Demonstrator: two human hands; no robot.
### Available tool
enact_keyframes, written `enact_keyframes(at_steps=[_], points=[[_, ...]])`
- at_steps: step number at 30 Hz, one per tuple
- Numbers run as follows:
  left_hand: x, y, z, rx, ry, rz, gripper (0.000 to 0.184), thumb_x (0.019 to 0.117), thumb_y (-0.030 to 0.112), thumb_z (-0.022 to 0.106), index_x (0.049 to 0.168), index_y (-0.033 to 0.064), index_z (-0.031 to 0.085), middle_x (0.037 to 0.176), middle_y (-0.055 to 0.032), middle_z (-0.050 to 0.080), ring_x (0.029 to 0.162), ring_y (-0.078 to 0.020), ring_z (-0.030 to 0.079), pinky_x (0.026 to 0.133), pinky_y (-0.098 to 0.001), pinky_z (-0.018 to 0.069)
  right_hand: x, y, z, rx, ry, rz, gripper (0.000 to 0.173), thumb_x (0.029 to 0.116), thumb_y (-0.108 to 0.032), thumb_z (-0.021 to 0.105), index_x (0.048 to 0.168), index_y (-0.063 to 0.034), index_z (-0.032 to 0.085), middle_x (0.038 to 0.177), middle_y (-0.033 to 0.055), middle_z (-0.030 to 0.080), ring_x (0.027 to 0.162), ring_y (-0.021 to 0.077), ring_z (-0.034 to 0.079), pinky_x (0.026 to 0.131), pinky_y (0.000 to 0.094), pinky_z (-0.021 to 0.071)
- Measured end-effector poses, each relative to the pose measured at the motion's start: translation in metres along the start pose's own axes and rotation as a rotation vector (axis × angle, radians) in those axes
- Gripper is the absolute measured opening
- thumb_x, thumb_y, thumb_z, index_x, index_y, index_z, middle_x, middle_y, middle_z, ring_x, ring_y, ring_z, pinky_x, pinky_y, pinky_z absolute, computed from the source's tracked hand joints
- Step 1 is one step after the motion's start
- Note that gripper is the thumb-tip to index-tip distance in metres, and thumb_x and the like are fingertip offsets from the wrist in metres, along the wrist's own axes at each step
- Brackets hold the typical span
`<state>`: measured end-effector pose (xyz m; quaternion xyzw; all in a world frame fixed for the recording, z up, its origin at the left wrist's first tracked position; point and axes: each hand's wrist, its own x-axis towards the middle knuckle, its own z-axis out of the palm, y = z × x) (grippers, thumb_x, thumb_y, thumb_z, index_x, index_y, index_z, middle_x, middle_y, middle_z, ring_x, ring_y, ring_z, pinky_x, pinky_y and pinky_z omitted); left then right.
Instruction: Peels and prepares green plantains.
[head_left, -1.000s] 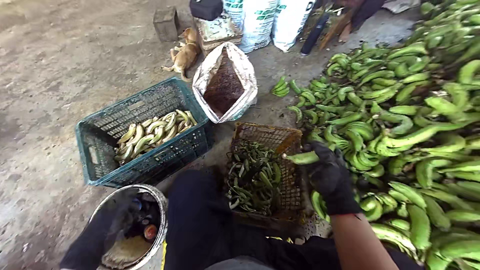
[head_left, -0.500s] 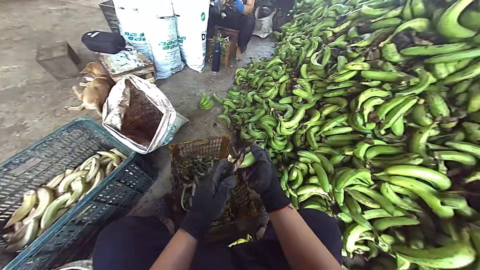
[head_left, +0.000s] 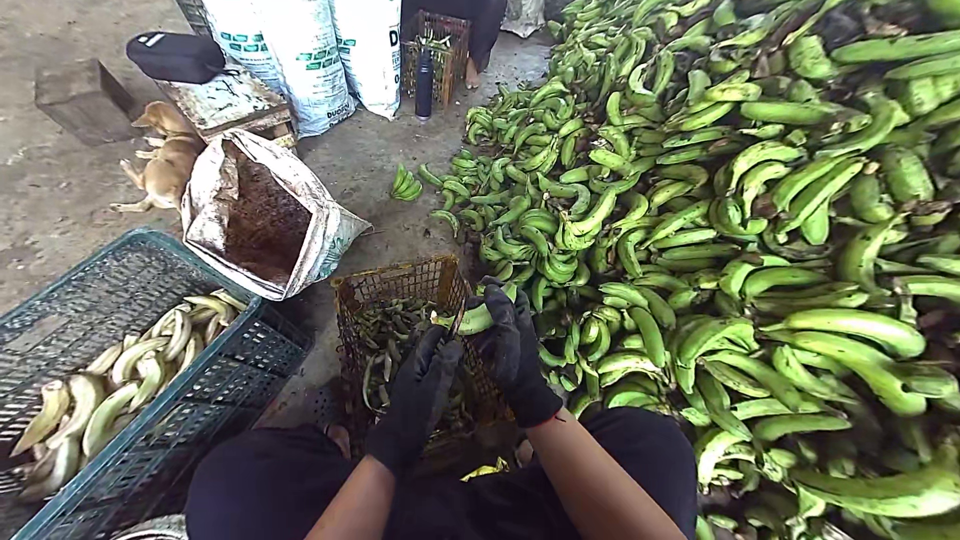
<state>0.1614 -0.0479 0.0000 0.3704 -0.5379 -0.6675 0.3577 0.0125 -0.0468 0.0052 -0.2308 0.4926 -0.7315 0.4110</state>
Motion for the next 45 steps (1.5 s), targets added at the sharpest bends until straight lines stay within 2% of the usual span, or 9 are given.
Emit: enact_keyframes(at_steps=[3,8,14,18,21,30,34,40,45], points=[[0.003,-0.004,-0.003,-0.071,0.016,-0.010,0.036,0.1065,0.025,0.051,0.136,0.0049,0.050,0.077,0.0017,0.057,0.059,-0.0071,0.056,0.055,-0.0232,0.0516,-0.004,0.003,0.004,-0.030,-0.032,-0.049,0.036,0.1061,-0.021,0.046,0.137,-0.0043,0.043,0.094,0.0108,0.071,0.080,0.0183,0.072,0.070,0.0334,0.0620],[-0.005,-0.007,-0.010,0.723,0.051,0.238,0.054,0.1031,0.052,0.051,0.143,0.0162,0.061,0.120,-0.0046,0.073,0.100,-0.0170,0.072,0.087,-0.0448,0.0593,0.007,0.011,-0.001,-0.043,-0.065,0.159,0.044,0.1090,-0.023,0.040,0.150,-0.0065,0.035,0.106,0.0107,0.063,0.086,0.0157,0.066,0.074,0.0329,0.0587],[-0.010,0.022,-0.024,-0.132,-0.282,-0.186,0.051,0.1024,0.045,0.056,0.140,0.0122,0.047,0.071,0.0015,0.059,0.057,-0.0094,0.058,0.052,-0.0239,0.0517,0.030,-0.013,-0.024,-0.147,-0.595,0.359,0.042,0.1062,-0.025,0.044,0.145,-0.0095,0.048,0.105,0.0108,0.069,0.087,0.0177,0.068,0.077,0.0338,0.0590],[-0.007,0.035,-0.052,-0.120,-0.207,-0.032,0.047,0.1013,0.047,0.058,0.133,0.0124,0.054,0.069,0.0026,0.059,0.058,-0.0093,0.060,0.055,-0.0243,0.0543,0.040,-0.037,-0.038,-0.337,-0.903,0.442,0.044,0.1000,-0.021,0.052,0.143,-0.0096,0.053,0.108,0.0120,0.069,0.085,0.0190,0.069,0.075,0.0356,0.0610],[-0.004,0.056,-0.089,-0.185,-0.166,0.218,0.027,0.0994,0.048,0.062,0.101,0.0212,0.064,0.068,0.0051,0.057,0.058,-0.0072,0.056,0.057,-0.0238,0.0531,0.053,-0.028,-0.065,-0.683,-0.762,0.382,0.041,0.0997,-0.020,0.061,0.140,-0.0111,0.056,0.113,0.0091,0.067,0.088,0.0155,0.067,0.078,0.0343,0.0585],[0.002,0.023,-0.044,0.273,-0.072,-0.174,0.066,0.1047,0.039,0.054,0.161,0.0144,0.029,0.091,-0.0041,0.065,0.069,-0.0134,0.063,0.064,-0.0325,0.0570,0.043,0.003,-0.039,-0.064,-0.446,0.329,0.042,0.1088,-0.030,0.033,0.141,-0.0111,0.051,0.087,0.0066,0.065,0.061,0.0121,0.062,0.055,0.0254,0.0555],[0.004,0.010,-0.021,0.169,-0.200,-0.155,0.075,0.1034,0.040,0.057,0.164,0.0159,0.020,0.111,-0.0050,0.070,0.073,-0.0108,0.064,0.065,-0.0276,0.0559,0.027,0.016,-0.023,0.036,-0.529,0.320,0.040,0.1083,-0.024,0.033,0.135,-0.0061,0.057,0.099,0.0059,0.068,0.079,0.0099,0.066,0.070,0.0256,0.0585],[0.006,0.007,-0.029,0.496,-0.148,-0.064,0.051,0.1027,0.043,0.056,0.145,0.0147,0.056,0.128,-0.0014,0.069,0.108,-0.0065,0.066,0.096,-0.0324,0.0544,0.024,0.029,-0.028,-0.001,-0.643,0.303,0.040,0.1076,-0.021,0.036,0.137,-0.0029,0.056,0.114,0.0070,0.067,0.097,0.0101,0.065,0.085,0.0275,0.0565],[0.002,0.009,-0.040,0.614,-0.057,0.153,0.042,0.1039,0.044,0.051,0.133,0.0178,0.065,0.103,0.0032,0.072,0.086,-0.0077,0.067,0.078,-0.0356,0.0582,0.026,0.002,-0.037,-0.061,-0.834,0.413,0.031,0.1045,-0.026,0.042,0.123,-0.0073,0.060,0.089,0.0023,0.068,0.068,0.0074,0.064,0.060,0.0219,0.0563]])
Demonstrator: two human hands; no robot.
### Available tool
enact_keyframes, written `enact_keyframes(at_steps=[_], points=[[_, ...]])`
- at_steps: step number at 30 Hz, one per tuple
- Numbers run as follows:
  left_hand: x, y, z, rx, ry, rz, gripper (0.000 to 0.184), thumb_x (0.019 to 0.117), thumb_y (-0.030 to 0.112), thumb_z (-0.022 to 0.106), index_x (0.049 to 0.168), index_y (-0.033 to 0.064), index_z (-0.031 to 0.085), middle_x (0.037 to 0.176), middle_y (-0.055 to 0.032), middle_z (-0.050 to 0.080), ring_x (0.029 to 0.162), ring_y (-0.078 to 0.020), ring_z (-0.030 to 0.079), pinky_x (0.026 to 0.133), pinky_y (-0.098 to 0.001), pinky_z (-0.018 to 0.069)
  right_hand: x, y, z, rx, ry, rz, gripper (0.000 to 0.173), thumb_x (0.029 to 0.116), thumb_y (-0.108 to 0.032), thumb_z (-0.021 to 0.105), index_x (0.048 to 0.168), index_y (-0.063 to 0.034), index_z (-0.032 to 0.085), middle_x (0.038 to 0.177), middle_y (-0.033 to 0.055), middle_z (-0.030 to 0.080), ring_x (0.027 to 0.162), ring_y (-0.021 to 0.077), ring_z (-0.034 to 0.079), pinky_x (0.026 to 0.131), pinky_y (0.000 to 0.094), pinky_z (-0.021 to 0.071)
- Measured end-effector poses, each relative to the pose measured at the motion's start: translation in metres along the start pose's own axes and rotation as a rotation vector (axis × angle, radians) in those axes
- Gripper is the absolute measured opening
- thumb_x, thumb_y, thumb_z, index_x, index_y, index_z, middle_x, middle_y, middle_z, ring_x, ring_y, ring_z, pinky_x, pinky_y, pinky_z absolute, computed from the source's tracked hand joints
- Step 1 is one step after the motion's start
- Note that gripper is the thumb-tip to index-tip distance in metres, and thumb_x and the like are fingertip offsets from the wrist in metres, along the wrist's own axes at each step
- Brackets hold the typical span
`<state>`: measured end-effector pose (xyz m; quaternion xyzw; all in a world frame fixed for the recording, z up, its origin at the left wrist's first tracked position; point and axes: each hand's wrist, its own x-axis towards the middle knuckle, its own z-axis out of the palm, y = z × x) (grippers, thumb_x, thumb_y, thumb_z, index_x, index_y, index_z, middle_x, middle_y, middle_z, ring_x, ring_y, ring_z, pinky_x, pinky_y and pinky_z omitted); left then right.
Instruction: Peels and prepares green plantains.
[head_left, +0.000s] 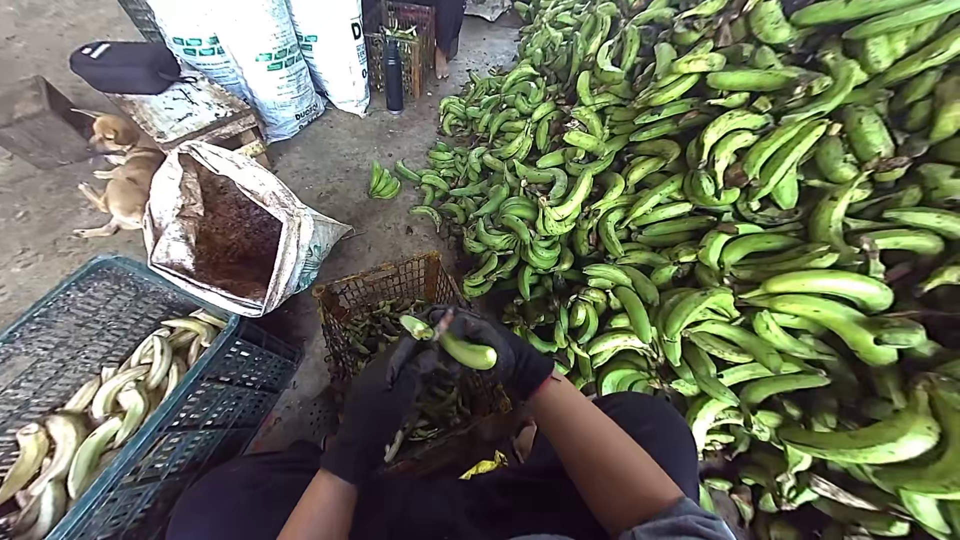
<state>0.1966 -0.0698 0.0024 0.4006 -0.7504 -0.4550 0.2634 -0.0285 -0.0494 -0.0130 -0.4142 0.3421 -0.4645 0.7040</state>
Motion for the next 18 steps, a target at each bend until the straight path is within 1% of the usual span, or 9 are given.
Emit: enact_keyframes(at_steps=[2,4,6,9,11,13,14,16,18], points=[[0.003,0.000,-0.014,-0.229,0.138,0.105,0.036,0.1042,0.040,0.054,0.126,0.0131,0.064,0.087,0.0050,0.066,0.072,-0.0053,0.062,0.066,-0.0269,0.0555,-0.008,-0.012,-0.006,-0.082,-0.004,0.070,0.036,0.1034,-0.029,0.047,0.129,-0.0064,0.058,0.091,0.0037,0.067,0.066,0.0086,0.063,0.056,0.0224,0.0548],[0.010,0.006,-0.036,-0.494,0.255,0.185,0.036,0.0992,0.052,0.061,0.120,0.0224,0.063,0.076,0.0100,0.063,0.063,-0.0038,0.059,0.058,-0.0225,0.0531,-0.014,-0.013,-0.019,-0.158,0.072,0.074,0.041,0.1034,-0.029,0.045,0.136,-0.0067,0.058,0.092,0.0033,0.068,0.064,0.0077,0.062,0.056,0.0218,0.0541],[0.016,0.014,-0.055,-0.602,0.254,0.139,0.036,0.0962,0.058,0.062,0.113,0.0260,0.059,0.070,0.0089,0.063,0.056,-0.0045,0.059,0.051,-0.0202,0.0525,-0.014,-0.007,-0.030,-0.078,0.150,-0.006,0.042,0.1038,-0.029,0.041,0.135,-0.0065,0.058,0.090,0.0045,0.067,0.066,0.0093,0.063,0.059,0.0230,0.0560],[0.025,-0.015,-0.059,-0.249,-0.011,-0.324,0.041,0.1058,0.039,0.051,0.135,0.0097,0.052,0.072,-0.0043,0.061,0.058,-0.0136,0.060,0.055,-0.0300,0.0545,-0.006,-0.003,-0.026,0.192,0.299,-0.097,0.036,0.1064,-0.028,0.037,0.124,-0.0061,0.060,0.089,0.0069,0.065,0.074,0.0154,0.066,0.067,0.0297,0.0595],[0.031,-0.032,-0.046,0.000,-0.094,-0.605,0.047,0.1057,0.047,0.052,0.129,0.0062,0.056,0.086,-0.0091,0.061,0.069,-0.0193,0.059,0.067,-0.0402,0.0539,0.003,-0.005,-0.018,0.273,0.441,-0.123,0.031,0.1078,-0.025,0.036,0.119,-0.0063,0.059,0.090,0.0085,0.065,0.072,0.0181,0.066,0.065,0.0325,0.0601],[0.027,-0.027,-0.034,-0.037,-0.044,-0.613,0.043,0.1069,0.046,0.049,0.117,0.0053,0.060,0.077,-0.0042,0.063,0.060,-0.0128,0.059,0.056,-0.0304,0.0519,0.009,-0.002,-0.012,0.233,0.541,-0.158,0.034,0.1072,-0.024,0.037,0.135,-0.0119,0.053,0.095,0.0103,0.067,0.070,0.0192,0.067,0.063,0.0337,0.0600],[0.023,-0.022,-0.029,-0.127,-0.029,-0.572,0.039,0.1083,0.042,0.048,0.119,0.0054,0.059,0.075,-0.0028,0.063,0.057,-0.0106,0.059,0.053,-0.0262,0.0510,0.011,-0.001,-0.009,0.200,0.570,-0.181,0.040,0.1061,-0.024,0.038,0.143,-0.0163,0.049,0.096,0.0105,0.067,0.069,0.0191,0.067,0.062,0.0339,0.0594],[0.018,-0.017,-0.021,-0.252,-0.035,-0.486,0.039,0.1102,0.036,0.045,0.132,0.0067,0.058,0.079,-0.0028,0.065,0.060,-0.0103,0.061,0.054,-0.0247,0.0529,0.018,0.000,-0.005,0.173,0.607,-0.239,0.037,0.1057,-0.024,0.039,0.140,-0.0159,0.050,0.089,0.0081,0.065,0.065,0.0176,0.064,0.060,0.0335,0.0587],[0.014,-0.016,-0.011,-0.206,-0.025,-0.439,0.041,0.1098,0.040,0.044,0.134,0.0107,0.060,0.081,-0.0015,0.064,0.060,-0.0103,0.059,0.056,-0.0269,0.0522,0.023,-0.002,-0.001,0.182,0.620,-0.273,0.032,0.1052,-0.024,0.040,0.131,-0.0114,0.054,0.084,0.0064,0.063,0.063,0.0164,0.063,0.059,0.0337,0.0586]])
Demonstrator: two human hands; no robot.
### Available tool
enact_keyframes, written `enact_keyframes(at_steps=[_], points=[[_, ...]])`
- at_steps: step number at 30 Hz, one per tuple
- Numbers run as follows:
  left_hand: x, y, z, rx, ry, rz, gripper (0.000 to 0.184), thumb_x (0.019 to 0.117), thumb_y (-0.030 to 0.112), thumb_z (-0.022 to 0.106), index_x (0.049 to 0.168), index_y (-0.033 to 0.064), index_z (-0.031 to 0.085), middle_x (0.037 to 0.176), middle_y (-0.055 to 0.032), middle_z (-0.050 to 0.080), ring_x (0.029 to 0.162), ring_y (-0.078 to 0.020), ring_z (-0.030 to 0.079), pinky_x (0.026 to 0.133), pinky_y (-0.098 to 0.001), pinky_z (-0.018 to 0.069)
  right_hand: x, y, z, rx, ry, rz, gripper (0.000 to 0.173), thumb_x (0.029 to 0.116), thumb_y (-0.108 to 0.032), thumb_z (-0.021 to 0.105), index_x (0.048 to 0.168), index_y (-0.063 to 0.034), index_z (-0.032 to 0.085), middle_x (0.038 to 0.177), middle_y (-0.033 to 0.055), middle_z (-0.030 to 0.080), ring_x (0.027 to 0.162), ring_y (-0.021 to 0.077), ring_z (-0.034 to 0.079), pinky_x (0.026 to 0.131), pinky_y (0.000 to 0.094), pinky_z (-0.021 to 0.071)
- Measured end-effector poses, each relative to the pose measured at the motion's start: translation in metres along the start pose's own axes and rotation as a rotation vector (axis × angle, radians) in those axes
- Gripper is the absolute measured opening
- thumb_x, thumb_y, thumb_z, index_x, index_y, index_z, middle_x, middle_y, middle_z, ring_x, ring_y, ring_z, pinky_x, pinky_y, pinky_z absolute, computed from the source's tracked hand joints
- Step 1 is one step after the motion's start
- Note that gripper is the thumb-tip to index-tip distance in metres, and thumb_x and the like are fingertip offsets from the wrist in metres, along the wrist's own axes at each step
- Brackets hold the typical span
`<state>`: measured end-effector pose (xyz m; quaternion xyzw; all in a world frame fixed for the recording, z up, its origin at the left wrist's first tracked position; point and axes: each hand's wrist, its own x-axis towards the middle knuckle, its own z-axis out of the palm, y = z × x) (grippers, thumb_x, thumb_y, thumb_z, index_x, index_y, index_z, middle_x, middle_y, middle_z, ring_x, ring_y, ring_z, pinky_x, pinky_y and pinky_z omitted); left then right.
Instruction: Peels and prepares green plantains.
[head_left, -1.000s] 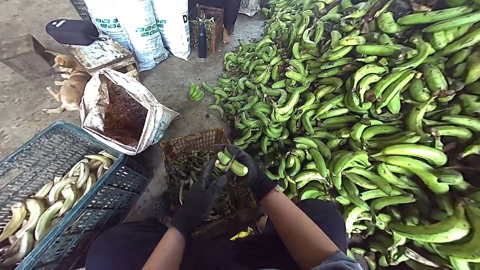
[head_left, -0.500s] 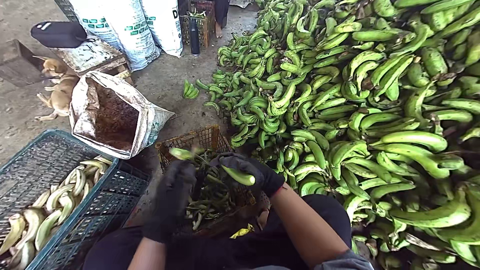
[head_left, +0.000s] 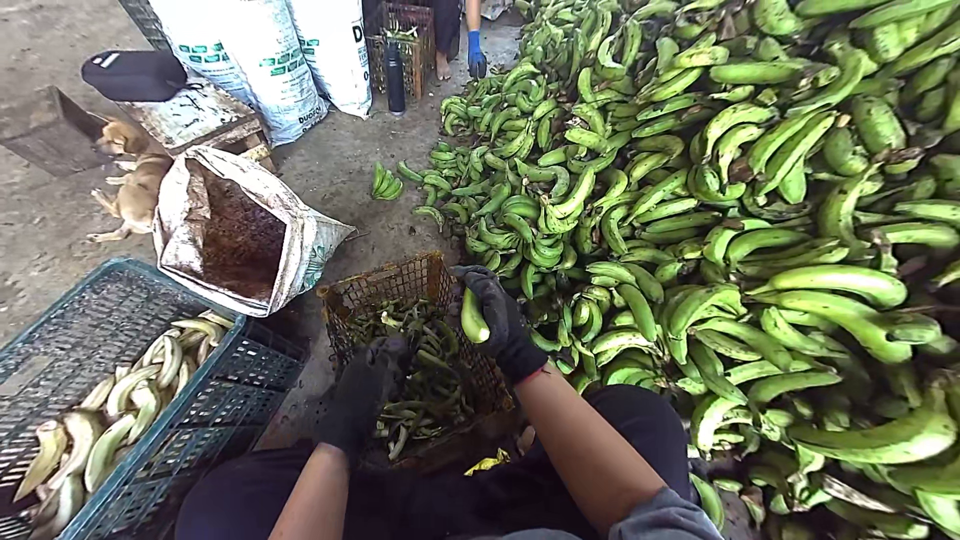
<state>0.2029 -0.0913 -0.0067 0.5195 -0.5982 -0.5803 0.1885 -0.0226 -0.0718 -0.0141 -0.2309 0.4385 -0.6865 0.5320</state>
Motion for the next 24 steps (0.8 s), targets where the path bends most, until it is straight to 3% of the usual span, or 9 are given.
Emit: enact_keyframes(at_steps=[2,4,6,8,11,14,17,20,24], points=[[0.001,-0.005,0.006,0.087,0.026,0.027,0.045,0.1077,0.046,0.045,0.142,0.0177,0.053,0.089,-0.0032,0.064,0.066,-0.0133,0.060,0.062,-0.0338,0.0530,-0.001,-0.001,0.006,-0.005,0.009,-0.013,0.031,0.1049,-0.024,0.042,0.128,-0.0093,0.056,0.084,0.0063,0.062,0.063,0.0165,0.062,0.060,0.0343,0.0590],[0.003,-0.008,0.007,0.138,0.023,0.019,0.061,0.1066,0.050,0.046,0.161,0.0272,0.030,0.100,-0.0077,0.068,0.073,-0.0175,0.065,0.068,-0.0392,0.0565,-0.003,-0.003,0.005,-0.012,0.008,-0.016,0.031,0.1046,-0.025,0.044,0.129,-0.0095,0.056,0.085,0.0066,0.061,0.064,0.0172,0.063,0.061,0.0348,0.0595],[0.001,-0.008,0.006,0.206,0.044,-0.008,0.066,0.1074,0.048,0.045,0.164,0.0277,0.020,0.103,-0.0066,0.071,0.075,-0.0171,0.067,0.069,-0.0389,0.0572,-0.002,-0.003,0.002,-0.013,0.022,-0.009,0.031,0.1041,-0.025,0.043,0.128,-0.0095,0.055,0.083,0.0065,0.061,0.063,0.0173,0.063,0.059,0.0347,0.0594],[-0.002,-0.009,0.004,0.293,0.092,0.024,0.053,0.1087,0.045,0.043,0.153,0.0165,0.041,0.103,-0.0051,0.072,0.075,-0.0167,0.067,0.071,-0.0400,0.0569,-0.002,-0.002,0.000,-0.017,0.047,0.002,0.030,0.1048,-0.025,0.042,0.127,-0.0095,0.056,0.081,0.0061,0.061,0.062,0.0168,0.062,0.058,0.0345,0.0584],[-0.007,-0.006,0.000,0.443,0.104,0.184,0.056,0.1102,0.045,0.035,0.163,0.0265,0.030,0.113,-0.0058,0.071,0.082,-0.0181,0.067,0.077,-0.0427,0.0568,-0.002,0.001,-0.003,-0.040,0.065,0.011,0.031,0.1066,-0.025,0.042,0.131,-0.0100,0.054,0.084,0.0068,0.062,0.064,0.0173,0.063,0.060,0.0351,0.0587],[-0.007,-0.004,-0.002,0.481,0.118,0.215,0.052,0.1097,0.041,0.035,0.161,0.0321,0.034,0.117,-0.0092,0.070,0.092,-0.0219,0.068,0.085,-0.0472,0.0550,-0.002,0.004,-0.002,-0.018,0.060,0.009,0.032,0.1062,-0.026,0.043,0.133,-0.0118,0.053,0.087,0.0065,0.061,0.066,0.0172,0.062,0.061,0.0357,0.0586],[-0.011,0.001,0.003,0.350,0.097,0.128,0.060,0.1073,0.054,0.037,0.160,0.0258,0.036,0.109,-0.0103,0.071,0.087,-0.0220,0.069,0.080,-0.0473,0.0566,-0.003,0.002,0.004,0.050,0.082,-0.007,0.027,0.1050,-0.025,0.044,0.126,-0.0104,0.055,0.083,0.0063,0.060,0.062,0.0173,0.062,0.059,0.0354,0.0588],[-0.018,-0.004,0.020,0.072,0.011,0.213,0.050,0.1072,0.043,0.041,0.139,0.0080,0.056,0.086,0.0002,0.068,0.069,-0.0098,0.065,0.063,-0.0292,0.0564,-0.003,0.001,0.009,0.086,0.116,-0.060,0.024,0.1044,-0.026,0.042,0.118,-0.0112,0.055,0.077,0.0029,0.057,0.058,0.0149,0.059,0.056,0.0340,0.0575],[-0.029,-0.003,0.038,-0.097,-0.190,0.292,0.047,0.1055,0.040,0.047,0.139,0.0083,0.057,0.101,0.0000,0.068,0.078,-0.0093,0.065,0.072,-0.0280,0.0574,-0.002,0.001,0.009,0.111,0.164,-0.147,0.022,0.1058,-0.026,0.039,0.117,-0.0133,0.053,0.076,0.0003,0.056,0.056,0.0119,0.058,0.054,0.0305,0.0562]])
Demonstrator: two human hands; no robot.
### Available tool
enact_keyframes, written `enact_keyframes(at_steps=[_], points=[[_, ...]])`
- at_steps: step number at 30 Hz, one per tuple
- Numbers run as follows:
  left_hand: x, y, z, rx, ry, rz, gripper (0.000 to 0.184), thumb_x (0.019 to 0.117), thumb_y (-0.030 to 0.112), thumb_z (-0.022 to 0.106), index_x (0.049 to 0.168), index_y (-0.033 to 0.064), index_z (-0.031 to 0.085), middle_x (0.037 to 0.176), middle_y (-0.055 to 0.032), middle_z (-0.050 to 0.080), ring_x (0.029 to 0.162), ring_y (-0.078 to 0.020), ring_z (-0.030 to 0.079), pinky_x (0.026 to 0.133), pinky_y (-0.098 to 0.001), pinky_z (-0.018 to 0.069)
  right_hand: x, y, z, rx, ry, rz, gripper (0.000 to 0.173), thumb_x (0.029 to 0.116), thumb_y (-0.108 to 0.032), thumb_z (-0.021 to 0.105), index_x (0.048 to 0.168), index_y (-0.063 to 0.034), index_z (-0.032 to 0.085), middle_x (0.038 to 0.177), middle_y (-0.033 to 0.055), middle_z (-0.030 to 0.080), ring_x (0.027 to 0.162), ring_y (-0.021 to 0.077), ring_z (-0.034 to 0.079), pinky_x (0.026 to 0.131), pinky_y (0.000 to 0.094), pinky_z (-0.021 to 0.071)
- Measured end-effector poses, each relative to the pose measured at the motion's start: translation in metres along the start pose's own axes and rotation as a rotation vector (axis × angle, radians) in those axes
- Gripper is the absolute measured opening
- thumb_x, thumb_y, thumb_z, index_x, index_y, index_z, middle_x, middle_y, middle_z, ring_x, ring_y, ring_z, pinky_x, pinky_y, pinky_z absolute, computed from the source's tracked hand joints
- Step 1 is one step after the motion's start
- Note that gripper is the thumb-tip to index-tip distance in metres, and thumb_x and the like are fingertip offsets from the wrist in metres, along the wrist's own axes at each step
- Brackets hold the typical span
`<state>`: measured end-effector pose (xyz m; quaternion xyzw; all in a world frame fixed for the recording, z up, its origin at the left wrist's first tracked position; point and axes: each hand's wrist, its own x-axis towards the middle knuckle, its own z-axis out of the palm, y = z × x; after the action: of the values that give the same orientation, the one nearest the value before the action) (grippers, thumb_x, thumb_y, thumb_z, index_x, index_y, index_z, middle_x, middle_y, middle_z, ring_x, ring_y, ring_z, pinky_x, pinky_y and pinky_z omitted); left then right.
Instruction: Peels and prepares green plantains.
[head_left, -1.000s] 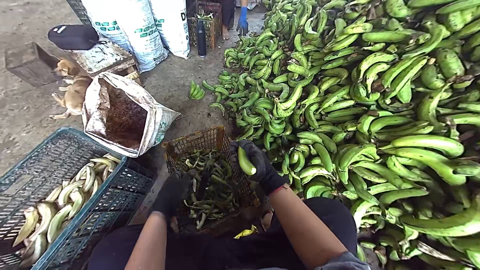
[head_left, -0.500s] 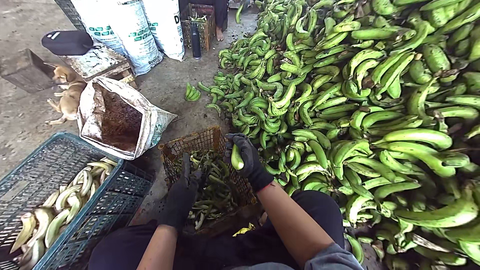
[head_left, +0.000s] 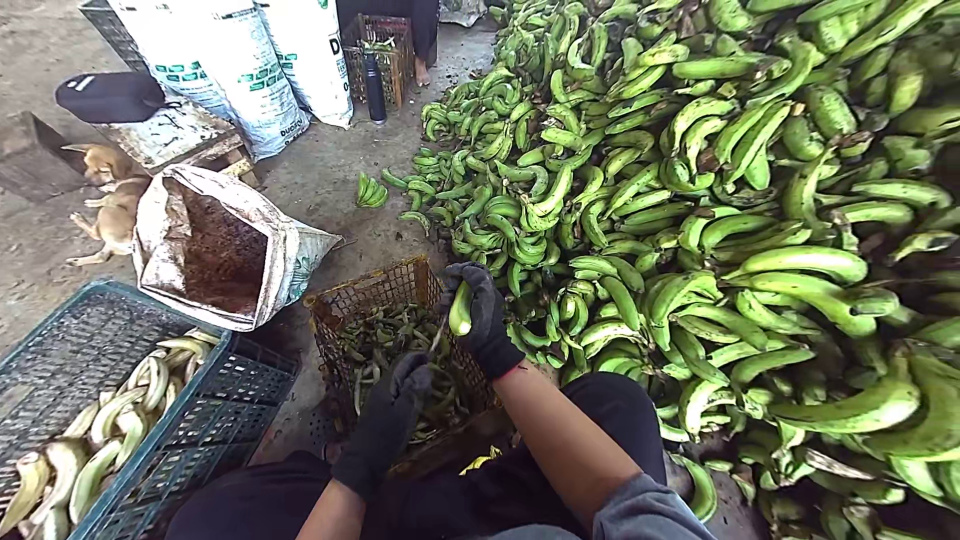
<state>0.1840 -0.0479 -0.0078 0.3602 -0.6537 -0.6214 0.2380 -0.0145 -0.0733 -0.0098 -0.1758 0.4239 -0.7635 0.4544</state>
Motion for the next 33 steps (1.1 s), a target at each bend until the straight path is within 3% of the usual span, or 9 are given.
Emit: enact_keyframes(at_steps=[3,6,11,14,19,27,29,31,33], points=[[-0.003,-0.003,0.009,0.059,0.002,0.034,0.050,0.1053,0.048,0.045,0.137,0.0121,0.060,0.097,0.0048,0.067,0.071,-0.0033,0.060,0.064,-0.0226,0.0536,0.001,-0.004,0.002,0.020,0.046,-0.052,0.017,0.1046,-0.025,0.042,0.113,-0.0147,0.053,0.072,-0.0016,0.054,0.053,0.0099,0.056,0.052,0.0288,0.0553],[-0.004,-0.004,0.011,0.206,0.018,0.045,0.057,0.1020,0.060,0.042,0.128,0.0152,0.065,0.085,0.0070,0.065,0.067,-0.0031,0.059,0.062,-0.0254,0.0525,0.000,-0.008,0.004,-0.011,0.073,-0.094,0.016,0.1049,-0.026,0.043,0.113,-0.0155,0.052,0.072,-0.0024,0.053,0.053,0.0083,0.055,0.052,0.0267,0.0546],[-0.003,-0.002,0.013,0.303,0.003,0.025,0.064,0.1012,0.065,0.037,0.130,0.0151,0.065,0.094,0.0032,0.068,0.078,-0.0066,0.063,0.072,-0.0319,0.0551,-0.002,-0.015,0.004,-0.090,0.132,-0.112,0.021,0.1044,-0.032,0.043,0.117,-0.0172,0.053,0.075,-0.0023,0.054,0.055,0.0095,0.057,0.055,0.0297,0.0561],[-0.003,0.000,0.014,0.347,0.005,-0.005,0.061,0.1026,0.060,0.036,0.131,0.0148,0.064,0.101,0.0010,0.070,0.087,-0.0079,0.065,0.079,-0.0341,0.0555,-0.001,-0.015,0.002,-0.103,0.127,-0.125,0.021,0.1048,-0.033,0.043,0.115,-0.0174,0.052,0.074,-0.0029,0.054,0.055,0.0091,0.056,0.054,0.0295,0.0560],[0.002,0.001,0.013,0.426,0.018,-0.039,0.059,0.1028,0.056,0.034,0.132,0.0136,0.063,0.107,-0.0038,0.069,0.092,-0.0129,0.065,0.084,-0.0389,0.0543,-0.003,-0.008,0.003,-0.106,0.045,-0.150,0.043,0.1068,-0.048,0.029,0.098,-0.0182,0.058,0.066,-0.0040,0.054,0.052,0.0095,0.056,0.051,0.0308,0.0556],[0.017,-0.014,-0.002,0.428,0.090,-0.079,0.055,0.1043,0.047,0.036,0.137,0.0098,0.060,0.117,-0.0092,0.069,0.106,-0.0182,0.066,0.093,-0.0442,0.0530,-0.027,0.016,0.021,0.102,-0.137,0.160,0.056,0.1067,-0.053,0.025,0.089,-0.0125,0.060,0.064,0.0008,0.060,0.054,0.0138,0.061,0.052,0.0308,0.0569],[0.020,-0.013,-0.007,0.472,0.104,-0.114,0.050,0.1066,0.036,0.036,0.140,0.0044,0.057,0.124,-0.0169,0.067,0.117,-0.0268,0.063,0.101,-0.0510,0.0480,-0.034,0.026,0.024,0.139,-0.194,0.176,0.057,0.1075,-0.049,0.022,0.088,-0.0115,0.060,0.068,0.0031,0.064,0.061,0.0160,0.067,0.059,0.0322,0.0596],[0.021,-0.013,-0.012,0.527,0.123,-0.138,0.049,0.1074,0.037,0.037,0.139,0.0054,0.058,0.123,-0.0164,0.067,0.117,-0.0279,0.064,0.101,-0.0522,0.0477,-0.039,0.032,0.025,0.170,-0.224,0.192,0.056,0.1079,-0.045,0.022,0.089,-0.0100,0.061,0.072,0.0058,0.067,0.068,0.0177,0.069,0.065,0.0332,0.0594],[0.019,-0.007,-0.018,0.612,0.132,-0.164,0.052,0.1071,0.045,0.037,0.138,0.0085,0.059,0.119,-0.0155,0.068,0.112,-0.0295,0.065,0.097,-0.0547,0.0495,-0.040,0.031,0.024,0.152,-0.267,0.233,0.058,0.1081,-0.046,0.022,0.095,-0.0078,0.064,0.075,0.0074,0.069,0.069,0.0162,0.069,0.063,0.0303,0.0584]])
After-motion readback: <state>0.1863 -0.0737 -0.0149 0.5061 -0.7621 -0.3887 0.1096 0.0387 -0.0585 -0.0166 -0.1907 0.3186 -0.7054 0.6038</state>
